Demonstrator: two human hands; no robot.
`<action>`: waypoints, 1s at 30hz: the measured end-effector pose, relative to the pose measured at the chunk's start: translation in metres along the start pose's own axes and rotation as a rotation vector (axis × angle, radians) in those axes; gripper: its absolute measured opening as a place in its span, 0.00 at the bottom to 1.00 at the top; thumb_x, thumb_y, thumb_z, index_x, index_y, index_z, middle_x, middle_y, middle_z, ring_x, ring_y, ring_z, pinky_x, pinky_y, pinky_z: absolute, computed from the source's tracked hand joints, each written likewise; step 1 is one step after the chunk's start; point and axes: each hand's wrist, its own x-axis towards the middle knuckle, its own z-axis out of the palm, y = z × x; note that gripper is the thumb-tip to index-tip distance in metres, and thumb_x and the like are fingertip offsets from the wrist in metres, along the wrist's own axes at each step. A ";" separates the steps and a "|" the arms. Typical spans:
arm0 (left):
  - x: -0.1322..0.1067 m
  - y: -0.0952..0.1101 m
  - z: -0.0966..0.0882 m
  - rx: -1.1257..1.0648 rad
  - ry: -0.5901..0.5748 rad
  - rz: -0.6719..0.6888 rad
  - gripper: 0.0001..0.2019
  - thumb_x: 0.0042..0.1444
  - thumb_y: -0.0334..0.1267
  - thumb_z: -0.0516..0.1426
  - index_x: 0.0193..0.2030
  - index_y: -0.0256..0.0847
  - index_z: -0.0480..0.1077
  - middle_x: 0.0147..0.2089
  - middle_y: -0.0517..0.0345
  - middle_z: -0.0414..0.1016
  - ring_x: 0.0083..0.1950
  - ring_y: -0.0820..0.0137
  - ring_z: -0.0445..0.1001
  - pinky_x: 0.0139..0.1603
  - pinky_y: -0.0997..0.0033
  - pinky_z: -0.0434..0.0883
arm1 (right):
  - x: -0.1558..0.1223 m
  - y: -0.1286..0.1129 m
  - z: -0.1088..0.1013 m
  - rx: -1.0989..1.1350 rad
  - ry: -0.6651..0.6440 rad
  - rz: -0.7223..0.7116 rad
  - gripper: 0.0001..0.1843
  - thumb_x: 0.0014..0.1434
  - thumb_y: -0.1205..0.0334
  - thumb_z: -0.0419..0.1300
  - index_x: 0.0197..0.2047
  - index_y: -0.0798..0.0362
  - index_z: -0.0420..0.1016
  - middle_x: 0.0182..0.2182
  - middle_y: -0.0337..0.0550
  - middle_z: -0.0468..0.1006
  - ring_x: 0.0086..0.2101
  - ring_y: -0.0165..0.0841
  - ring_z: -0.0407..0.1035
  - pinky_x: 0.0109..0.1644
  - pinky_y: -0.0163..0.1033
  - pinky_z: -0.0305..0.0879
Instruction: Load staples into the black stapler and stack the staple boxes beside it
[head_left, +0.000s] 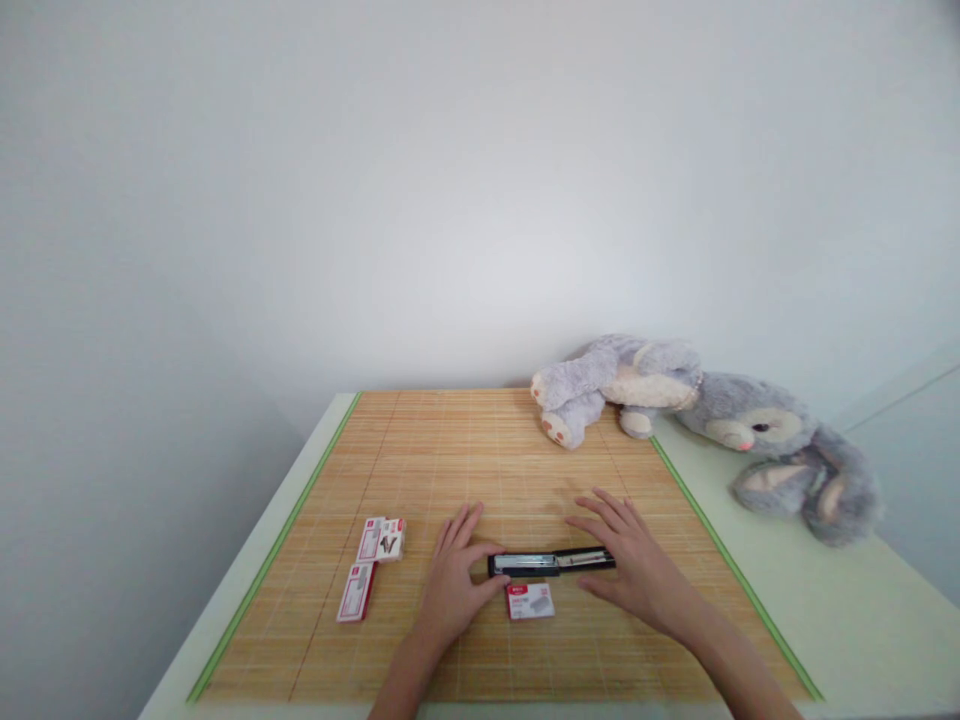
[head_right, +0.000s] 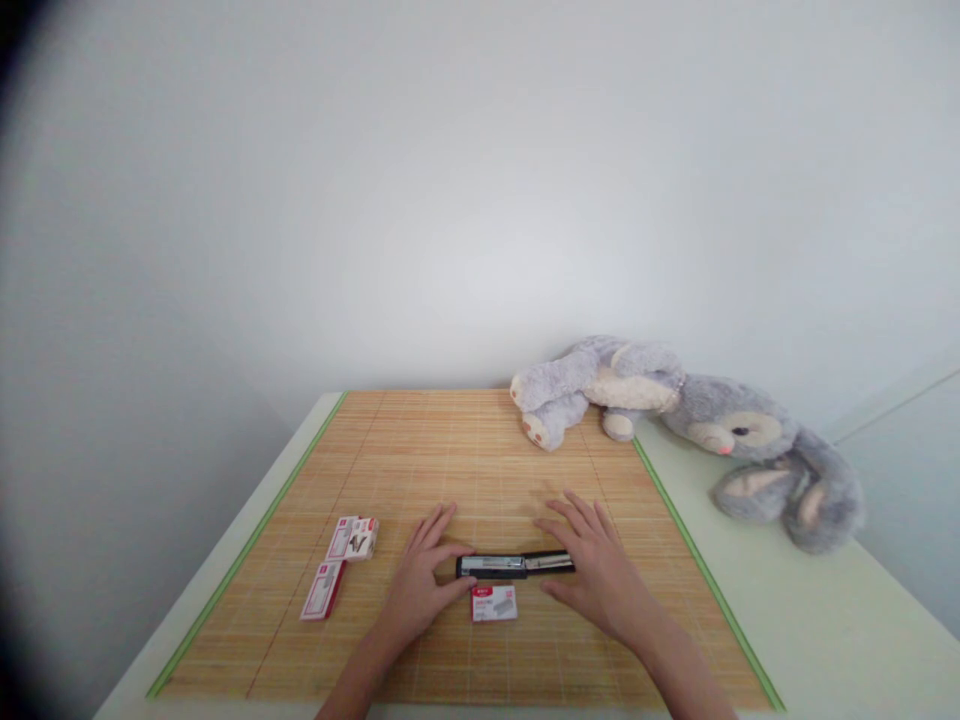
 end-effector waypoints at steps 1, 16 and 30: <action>0.000 0.000 0.000 -0.002 -0.002 -0.003 0.16 0.55 0.46 0.69 0.51 0.57 0.81 0.80 0.62 0.52 0.81 0.53 0.48 0.79 0.35 0.48 | -0.005 0.014 -0.005 -0.002 -0.017 0.015 0.36 0.51 0.59 0.73 0.64 0.41 0.74 0.69 0.47 0.67 0.72 0.52 0.49 0.75 0.65 0.41; 0.000 0.003 -0.001 -0.015 0.016 -0.023 0.18 0.52 0.46 0.71 0.51 0.58 0.81 0.79 0.61 0.53 0.80 0.52 0.50 0.79 0.39 0.50 | 0.034 -0.029 -0.012 0.443 -0.004 -0.214 0.14 0.60 0.61 0.69 0.49 0.45 0.80 0.63 0.44 0.74 0.69 0.44 0.58 0.74 0.57 0.55; 0.002 0.004 -0.003 -0.019 0.036 0.001 0.16 0.52 0.47 0.71 0.48 0.55 0.82 0.79 0.58 0.56 0.79 0.50 0.53 0.77 0.38 0.53 | 0.067 -0.063 0.049 0.451 -0.100 -0.267 0.12 0.51 0.67 0.70 0.41 0.48 0.83 0.61 0.46 0.75 0.69 0.47 0.57 0.75 0.57 0.52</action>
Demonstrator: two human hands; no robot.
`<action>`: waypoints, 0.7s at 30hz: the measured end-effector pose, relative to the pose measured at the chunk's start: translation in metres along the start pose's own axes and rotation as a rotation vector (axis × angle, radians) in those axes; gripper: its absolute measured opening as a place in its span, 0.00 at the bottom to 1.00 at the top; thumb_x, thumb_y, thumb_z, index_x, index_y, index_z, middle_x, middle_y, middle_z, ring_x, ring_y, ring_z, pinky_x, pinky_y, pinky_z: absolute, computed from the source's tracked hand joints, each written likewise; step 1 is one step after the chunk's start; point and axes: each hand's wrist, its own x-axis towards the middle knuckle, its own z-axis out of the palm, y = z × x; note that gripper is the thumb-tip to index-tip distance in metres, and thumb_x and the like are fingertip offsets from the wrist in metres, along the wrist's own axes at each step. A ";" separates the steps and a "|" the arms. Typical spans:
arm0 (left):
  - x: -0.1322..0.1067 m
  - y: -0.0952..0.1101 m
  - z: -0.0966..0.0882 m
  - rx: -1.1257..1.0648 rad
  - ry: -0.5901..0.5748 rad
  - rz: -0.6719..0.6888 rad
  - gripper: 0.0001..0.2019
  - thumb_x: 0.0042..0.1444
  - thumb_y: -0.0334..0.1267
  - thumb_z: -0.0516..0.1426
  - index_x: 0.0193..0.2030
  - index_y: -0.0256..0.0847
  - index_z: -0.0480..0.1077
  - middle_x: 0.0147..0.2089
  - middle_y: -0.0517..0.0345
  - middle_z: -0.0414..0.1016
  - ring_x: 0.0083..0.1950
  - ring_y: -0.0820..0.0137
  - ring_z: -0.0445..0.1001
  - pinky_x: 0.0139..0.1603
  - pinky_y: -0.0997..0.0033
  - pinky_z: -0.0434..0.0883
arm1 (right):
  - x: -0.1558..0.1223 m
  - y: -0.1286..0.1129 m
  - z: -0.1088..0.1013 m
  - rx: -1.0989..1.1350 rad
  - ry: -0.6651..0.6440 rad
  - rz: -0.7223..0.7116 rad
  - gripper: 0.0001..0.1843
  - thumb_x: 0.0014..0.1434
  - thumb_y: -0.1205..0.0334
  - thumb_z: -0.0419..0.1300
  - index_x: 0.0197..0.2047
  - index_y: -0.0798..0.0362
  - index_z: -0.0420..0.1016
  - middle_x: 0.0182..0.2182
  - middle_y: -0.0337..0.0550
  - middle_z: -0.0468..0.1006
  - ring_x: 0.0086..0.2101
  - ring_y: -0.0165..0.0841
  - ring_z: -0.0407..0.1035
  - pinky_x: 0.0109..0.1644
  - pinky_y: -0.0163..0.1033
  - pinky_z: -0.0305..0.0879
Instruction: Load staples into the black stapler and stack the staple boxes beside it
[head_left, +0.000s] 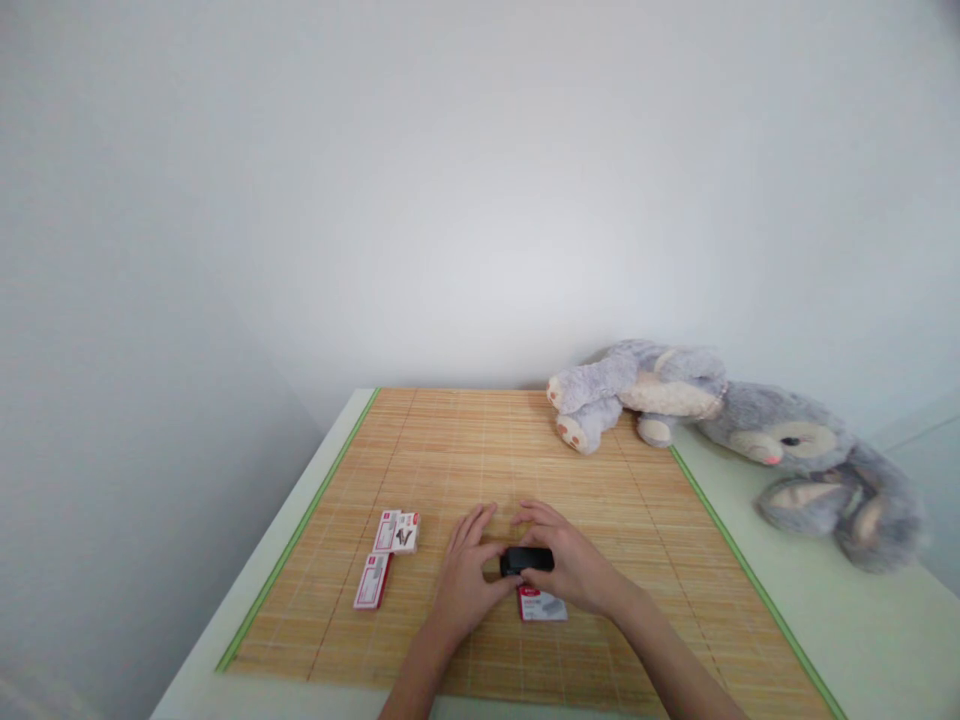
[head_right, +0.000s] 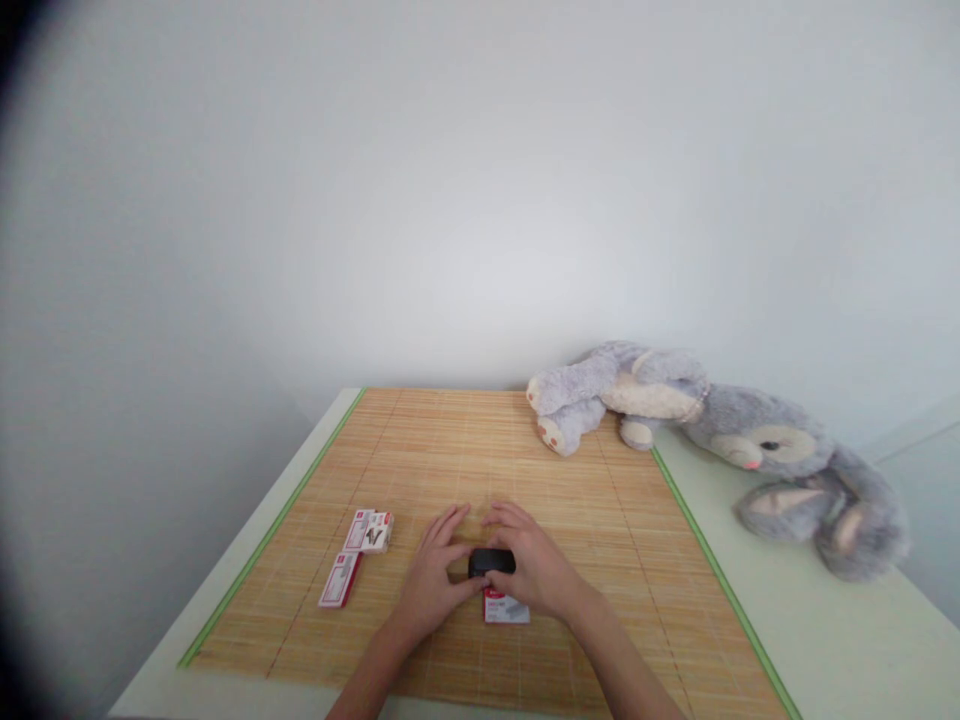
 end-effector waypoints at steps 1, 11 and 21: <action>0.000 0.000 0.000 -0.002 0.007 0.006 0.16 0.51 0.47 0.71 0.48 0.55 0.82 0.78 0.57 0.56 0.78 0.49 0.54 0.77 0.38 0.54 | -0.001 0.001 0.002 -0.006 0.011 0.004 0.12 0.51 0.67 0.70 0.40 0.48 0.83 0.61 0.46 0.75 0.69 0.47 0.57 0.75 0.57 0.52; -0.038 0.055 0.005 -0.035 -0.005 0.085 0.17 0.59 0.39 0.62 0.56 0.53 0.75 0.56 0.53 0.74 0.58 0.57 0.72 0.60 0.53 0.68 | -0.022 0.022 -0.007 -0.169 0.310 0.212 0.07 0.52 0.64 0.68 0.35 0.49 0.76 0.50 0.47 0.76 0.55 0.45 0.67 0.61 0.50 0.64; -0.014 0.051 0.011 0.099 -0.037 -0.100 0.20 0.56 0.36 0.61 0.56 0.56 0.76 0.48 0.54 0.74 0.52 0.57 0.72 0.54 0.56 0.65 | -0.031 0.028 -0.008 -0.130 0.307 0.374 0.16 0.59 0.49 0.66 0.47 0.48 0.79 0.29 0.37 0.76 0.32 0.36 0.69 0.36 0.40 0.61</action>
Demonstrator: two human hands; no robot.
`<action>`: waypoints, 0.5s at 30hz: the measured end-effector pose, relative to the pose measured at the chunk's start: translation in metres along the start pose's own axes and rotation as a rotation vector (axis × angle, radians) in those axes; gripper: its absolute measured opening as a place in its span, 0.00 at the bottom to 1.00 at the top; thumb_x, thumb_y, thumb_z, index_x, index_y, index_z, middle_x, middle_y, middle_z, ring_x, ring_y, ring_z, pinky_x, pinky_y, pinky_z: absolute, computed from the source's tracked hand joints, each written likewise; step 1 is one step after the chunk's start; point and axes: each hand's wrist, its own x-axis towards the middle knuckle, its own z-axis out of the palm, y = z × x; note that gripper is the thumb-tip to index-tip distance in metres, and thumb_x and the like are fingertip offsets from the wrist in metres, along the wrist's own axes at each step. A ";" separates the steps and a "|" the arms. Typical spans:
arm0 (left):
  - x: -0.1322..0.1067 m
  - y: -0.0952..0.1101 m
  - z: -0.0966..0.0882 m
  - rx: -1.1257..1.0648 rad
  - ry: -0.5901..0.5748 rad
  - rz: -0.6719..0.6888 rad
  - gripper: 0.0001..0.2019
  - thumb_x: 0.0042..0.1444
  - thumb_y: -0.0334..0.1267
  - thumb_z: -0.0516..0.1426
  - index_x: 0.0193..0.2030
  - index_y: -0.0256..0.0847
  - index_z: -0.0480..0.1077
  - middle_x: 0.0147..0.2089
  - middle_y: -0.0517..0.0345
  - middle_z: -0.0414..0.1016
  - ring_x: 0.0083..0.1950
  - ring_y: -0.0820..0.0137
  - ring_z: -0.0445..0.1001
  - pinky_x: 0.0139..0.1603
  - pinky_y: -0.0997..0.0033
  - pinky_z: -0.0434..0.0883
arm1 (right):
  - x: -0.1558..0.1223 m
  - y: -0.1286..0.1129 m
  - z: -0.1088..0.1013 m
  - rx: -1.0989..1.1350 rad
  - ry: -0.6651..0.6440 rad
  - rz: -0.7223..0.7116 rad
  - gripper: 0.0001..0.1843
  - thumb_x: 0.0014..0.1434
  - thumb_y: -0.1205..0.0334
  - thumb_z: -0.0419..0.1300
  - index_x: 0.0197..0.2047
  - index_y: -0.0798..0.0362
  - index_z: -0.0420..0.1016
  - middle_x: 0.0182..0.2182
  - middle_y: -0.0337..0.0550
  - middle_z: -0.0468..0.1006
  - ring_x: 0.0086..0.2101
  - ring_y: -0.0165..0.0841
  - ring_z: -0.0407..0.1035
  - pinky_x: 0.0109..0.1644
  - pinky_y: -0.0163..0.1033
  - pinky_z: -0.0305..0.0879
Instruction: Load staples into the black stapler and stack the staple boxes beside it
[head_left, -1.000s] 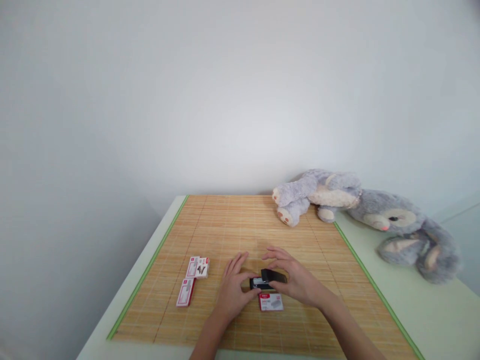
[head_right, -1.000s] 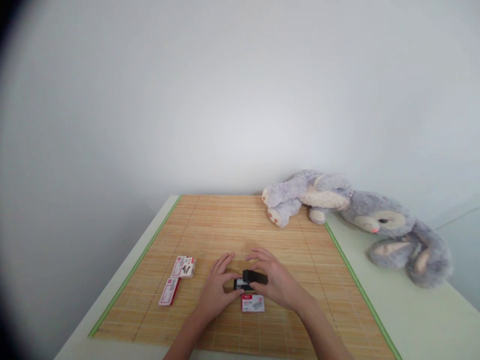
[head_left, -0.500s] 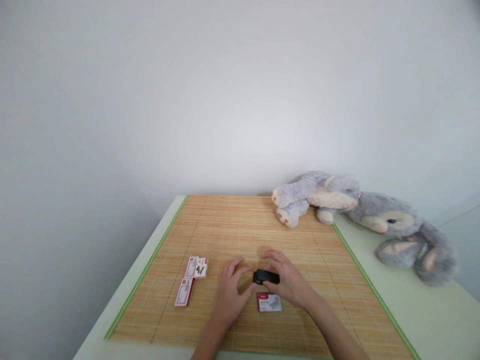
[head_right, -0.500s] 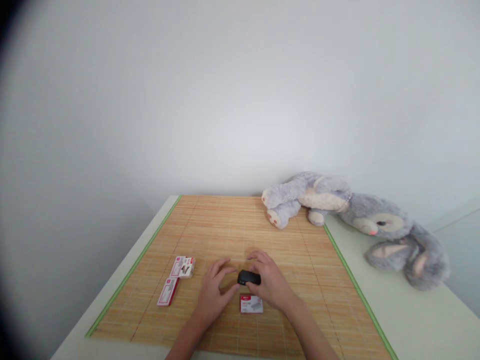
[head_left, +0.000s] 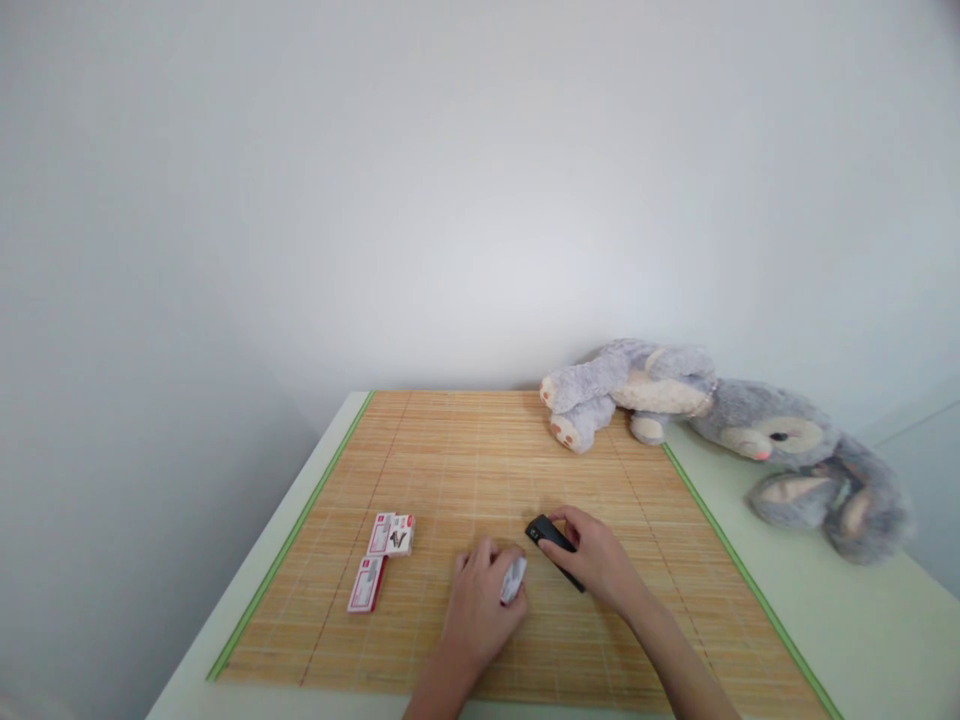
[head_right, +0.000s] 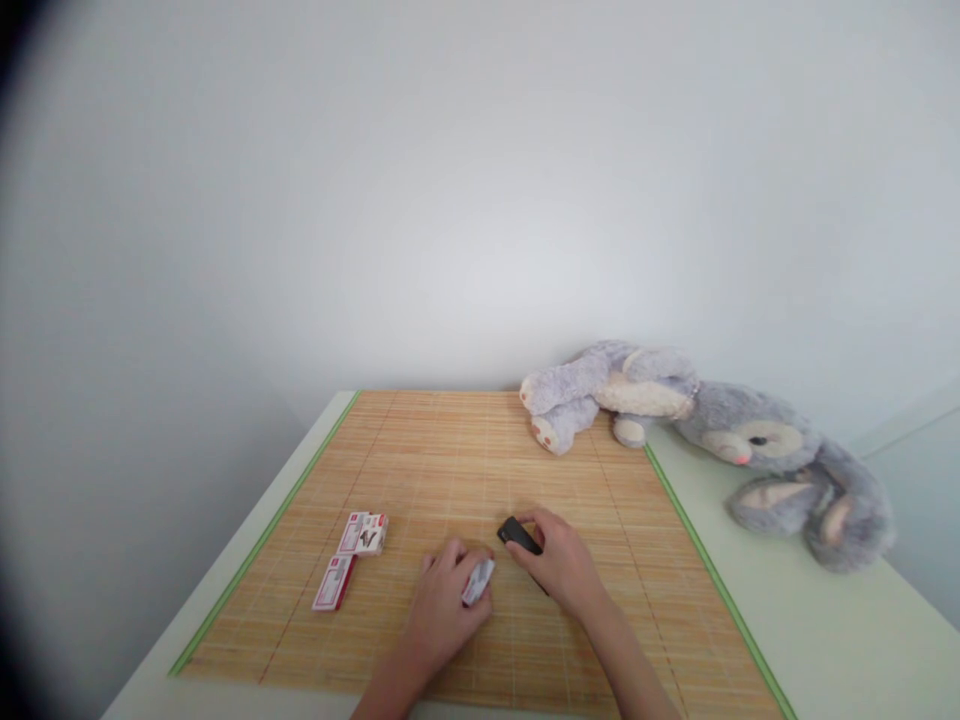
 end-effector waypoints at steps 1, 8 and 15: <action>0.001 -0.004 -0.003 0.004 0.027 -0.035 0.17 0.58 0.39 0.60 0.53 0.55 0.76 0.49 0.54 0.74 0.52 0.57 0.73 0.55 0.55 0.65 | -0.002 0.001 0.000 0.006 -0.006 0.022 0.17 0.60 0.48 0.65 0.49 0.47 0.80 0.27 0.36 0.75 0.29 0.36 0.69 0.34 0.39 0.59; -0.008 -0.029 -0.033 -0.086 -0.179 -0.007 0.40 0.40 0.49 0.73 0.64 0.56 0.70 0.57 0.54 0.75 0.56 0.53 0.75 0.58 0.58 0.69 | -0.015 0.015 0.004 0.274 -0.040 0.220 0.24 0.60 0.37 0.64 0.45 0.49 0.82 0.22 0.34 0.69 0.26 0.33 0.64 0.30 0.37 0.52; -0.013 -0.026 -0.029 -0.075 -0.149 0.033 0.35 0.40 0.45 0.73 0.59 0.56 0.74 0.63 0.52 0.71 0.63 0.50 0.70 0.62 0.52 0.69 | -0.034 0.017 0.020 0.491 -0.212 0.289 0.32 0.60 0.30 0.60 0.45 0.52 0.78 0.25 0.36 0.75 0.23 0.33 0.69 0.26 0.36 0.62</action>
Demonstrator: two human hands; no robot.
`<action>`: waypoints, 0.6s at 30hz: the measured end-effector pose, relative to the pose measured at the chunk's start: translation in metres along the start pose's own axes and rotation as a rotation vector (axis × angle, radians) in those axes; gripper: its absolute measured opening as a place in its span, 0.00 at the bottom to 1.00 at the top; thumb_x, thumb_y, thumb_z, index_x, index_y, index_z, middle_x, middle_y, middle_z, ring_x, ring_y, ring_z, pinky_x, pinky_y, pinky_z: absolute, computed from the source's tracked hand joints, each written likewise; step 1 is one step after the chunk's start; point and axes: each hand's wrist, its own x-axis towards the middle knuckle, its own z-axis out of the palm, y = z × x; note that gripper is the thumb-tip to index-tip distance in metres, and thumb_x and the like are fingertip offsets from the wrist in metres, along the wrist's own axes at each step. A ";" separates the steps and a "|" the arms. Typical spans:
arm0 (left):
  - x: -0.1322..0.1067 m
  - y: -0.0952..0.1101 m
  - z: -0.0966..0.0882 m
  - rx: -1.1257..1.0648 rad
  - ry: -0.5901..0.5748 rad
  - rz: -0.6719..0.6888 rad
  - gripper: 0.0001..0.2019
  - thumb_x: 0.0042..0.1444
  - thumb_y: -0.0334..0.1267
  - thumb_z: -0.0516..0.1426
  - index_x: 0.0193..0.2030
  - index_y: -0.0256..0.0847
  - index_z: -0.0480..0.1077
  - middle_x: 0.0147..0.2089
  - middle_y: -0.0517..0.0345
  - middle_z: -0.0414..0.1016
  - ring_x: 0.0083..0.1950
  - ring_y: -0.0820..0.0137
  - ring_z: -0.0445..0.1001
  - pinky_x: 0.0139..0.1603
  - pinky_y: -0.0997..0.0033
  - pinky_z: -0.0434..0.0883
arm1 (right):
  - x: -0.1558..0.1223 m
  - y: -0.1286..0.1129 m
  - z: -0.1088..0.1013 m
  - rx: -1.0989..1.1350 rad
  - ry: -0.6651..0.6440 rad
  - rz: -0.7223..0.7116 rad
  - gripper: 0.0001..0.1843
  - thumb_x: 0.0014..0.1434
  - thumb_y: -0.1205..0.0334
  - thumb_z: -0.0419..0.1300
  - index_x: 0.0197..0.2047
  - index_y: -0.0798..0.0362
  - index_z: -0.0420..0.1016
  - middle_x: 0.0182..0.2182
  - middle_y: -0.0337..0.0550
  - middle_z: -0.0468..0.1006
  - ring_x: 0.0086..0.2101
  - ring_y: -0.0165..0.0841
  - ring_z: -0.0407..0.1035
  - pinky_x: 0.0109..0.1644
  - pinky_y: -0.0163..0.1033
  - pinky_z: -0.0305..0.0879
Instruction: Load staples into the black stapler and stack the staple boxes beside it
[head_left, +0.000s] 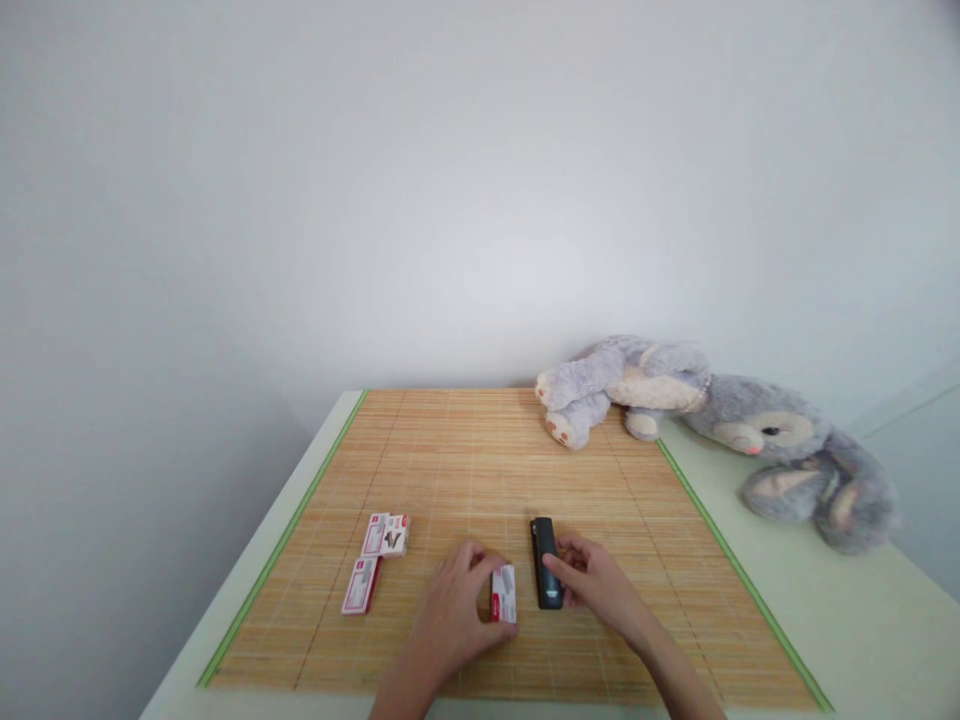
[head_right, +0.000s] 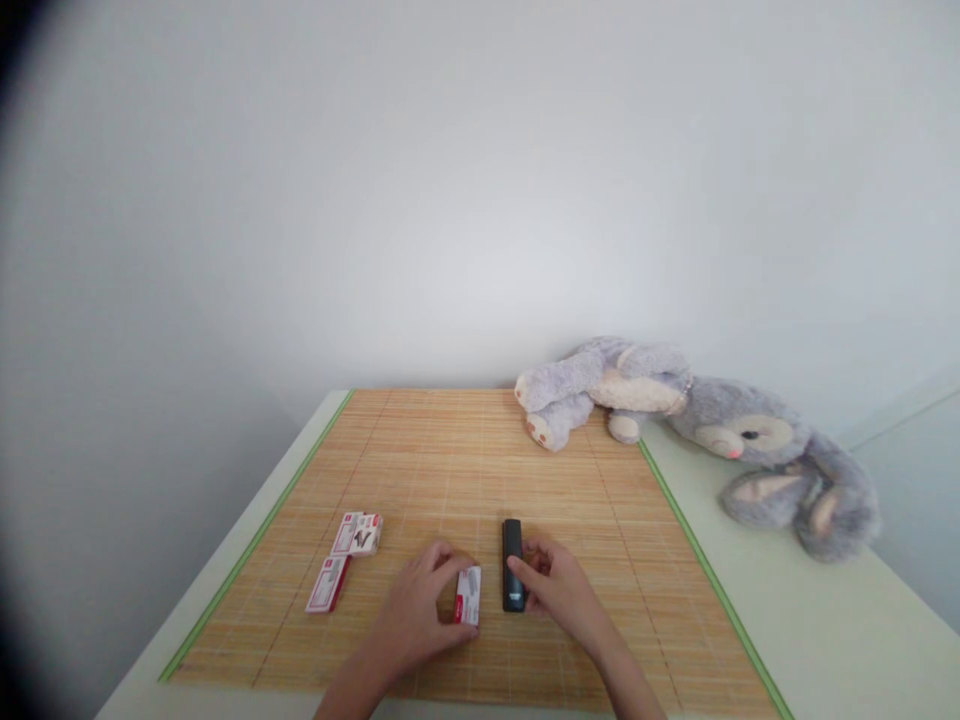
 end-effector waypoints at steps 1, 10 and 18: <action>0.000 0.001 0.004 0.008 0.022 0.009 0.36 0.40 0.45 0.73 0.59 0.56 0.73 0.68 0.51 0.66 0.67 0.47 0.67 0.66 0.49 0.67 | -0.002 0.000 0.003 0.016 -0.012 -0.001 0.32 0.59 0.29 0.60 0.45 0.52 0.78 0.26 0.37 0.75 0.23 0.33 0.69 0.27 0.36 0.63; 0.000 0.000 0.020 0.036 0.090 0.067 0.36 0.41 0.44 0.73 0.61 0.57 0.74 0.83 0.60 0.36 0.80 0.39 0.42 0.77 0.34 0.47 | -0.007 -0.004 0.023 0.028 0.010 -0.075 0.27 0.60 0.36 0.64 0.40 0.53 0.84 0.31 0.42 0.80 0.32 0.37 0.71 0.38 0.40 0.65; 0.004 -0.003 0.018 0.048 0.010 0.077 0.37 0.41 0.41 0.71 0.62 0.57 0.72 0.81 0.55 0.48 0.79 0.43 0.47 0.77 0.33 0.40 | -0.006 0.001 0.029 0.041 0.012 -0.064 0.28 0.59 0.34 0.65 0.36 0.54 0.82 0.26 0.39 0.76 0.29 0.34 0.68 0.34 0.38 0.62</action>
